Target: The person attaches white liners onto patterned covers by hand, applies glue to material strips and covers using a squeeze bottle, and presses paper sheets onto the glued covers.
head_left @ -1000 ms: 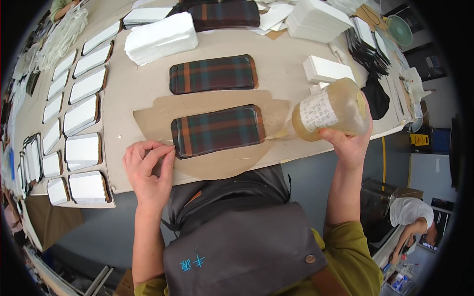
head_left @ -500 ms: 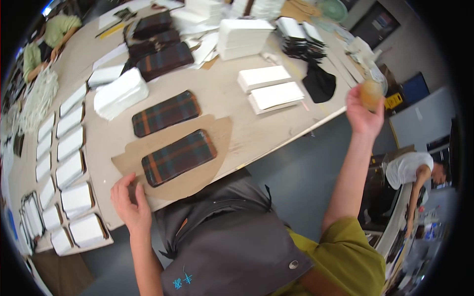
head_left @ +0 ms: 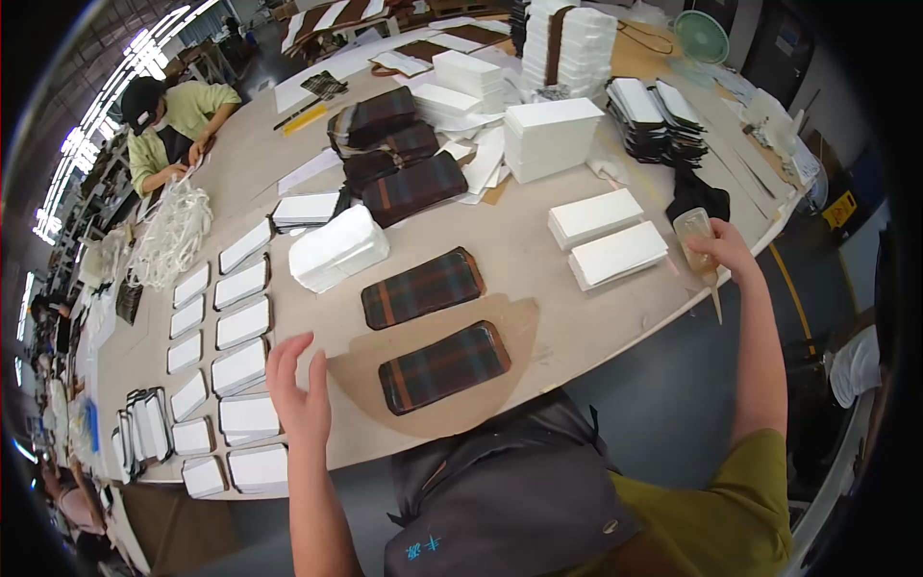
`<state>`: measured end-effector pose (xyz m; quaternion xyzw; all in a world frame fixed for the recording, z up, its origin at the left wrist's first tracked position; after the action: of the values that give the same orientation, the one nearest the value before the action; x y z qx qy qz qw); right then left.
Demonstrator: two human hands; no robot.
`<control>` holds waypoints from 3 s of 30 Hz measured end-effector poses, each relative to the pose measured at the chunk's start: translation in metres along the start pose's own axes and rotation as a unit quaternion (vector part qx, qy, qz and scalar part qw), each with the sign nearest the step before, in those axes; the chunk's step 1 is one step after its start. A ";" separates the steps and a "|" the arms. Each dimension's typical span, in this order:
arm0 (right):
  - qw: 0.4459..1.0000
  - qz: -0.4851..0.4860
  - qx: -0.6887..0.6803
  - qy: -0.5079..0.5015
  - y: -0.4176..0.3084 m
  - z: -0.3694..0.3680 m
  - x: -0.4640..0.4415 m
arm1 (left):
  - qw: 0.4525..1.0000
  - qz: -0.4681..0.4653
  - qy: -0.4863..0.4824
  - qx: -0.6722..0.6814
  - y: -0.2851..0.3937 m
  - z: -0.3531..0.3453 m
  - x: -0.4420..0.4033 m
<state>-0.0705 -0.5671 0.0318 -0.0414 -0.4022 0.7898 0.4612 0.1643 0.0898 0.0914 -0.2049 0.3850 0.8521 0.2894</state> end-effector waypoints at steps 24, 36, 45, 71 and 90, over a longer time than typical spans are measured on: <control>0.774 0.629 0.052 -0.054 -0.347 -0.286 0.188 | 0.990 0.099 -0.102 -0.008 -0.125 -0.109 -0.149; 0.819 0.532 0.196 -0.091 -0.367 -0.415 0.162 | 0.851 0.230 0.321 0.346 -0.213 0.064 -0.094; 0.792 0.353 -0.219 -0.447 -0.393 -0.352 0.252 | 0.979 -0.087 0.170 0.075 0.030 0.023 -0.083; 0.802 0.131 -0.356 -0.463 -0.252 -0.311 0.150 | 0.831 0.254 -0.126 0.479 0.012 -0.114 -0.037; 0.787 0.170 -0.354 -0.477 -0.264 -0.306 0.153 | 0.849 0.157 0.046 0.502 0.030 -0.081 -0.064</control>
<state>0.1593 -0.2015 0.0507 0.1127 -0.8086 0.5771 0.0224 0.2029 -0.0104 0.0940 -0.0078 0.8004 0.5660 0.1974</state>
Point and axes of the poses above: each hand's wrist, its own x-axis away from the middle knuckle, its own z-axis out of the back of the hand, y = z × x, the point moved 10 cm from there along -x, towards the middle knuckle, and after that the axes turned 9 degrees about -z, right-handed, at the moved point
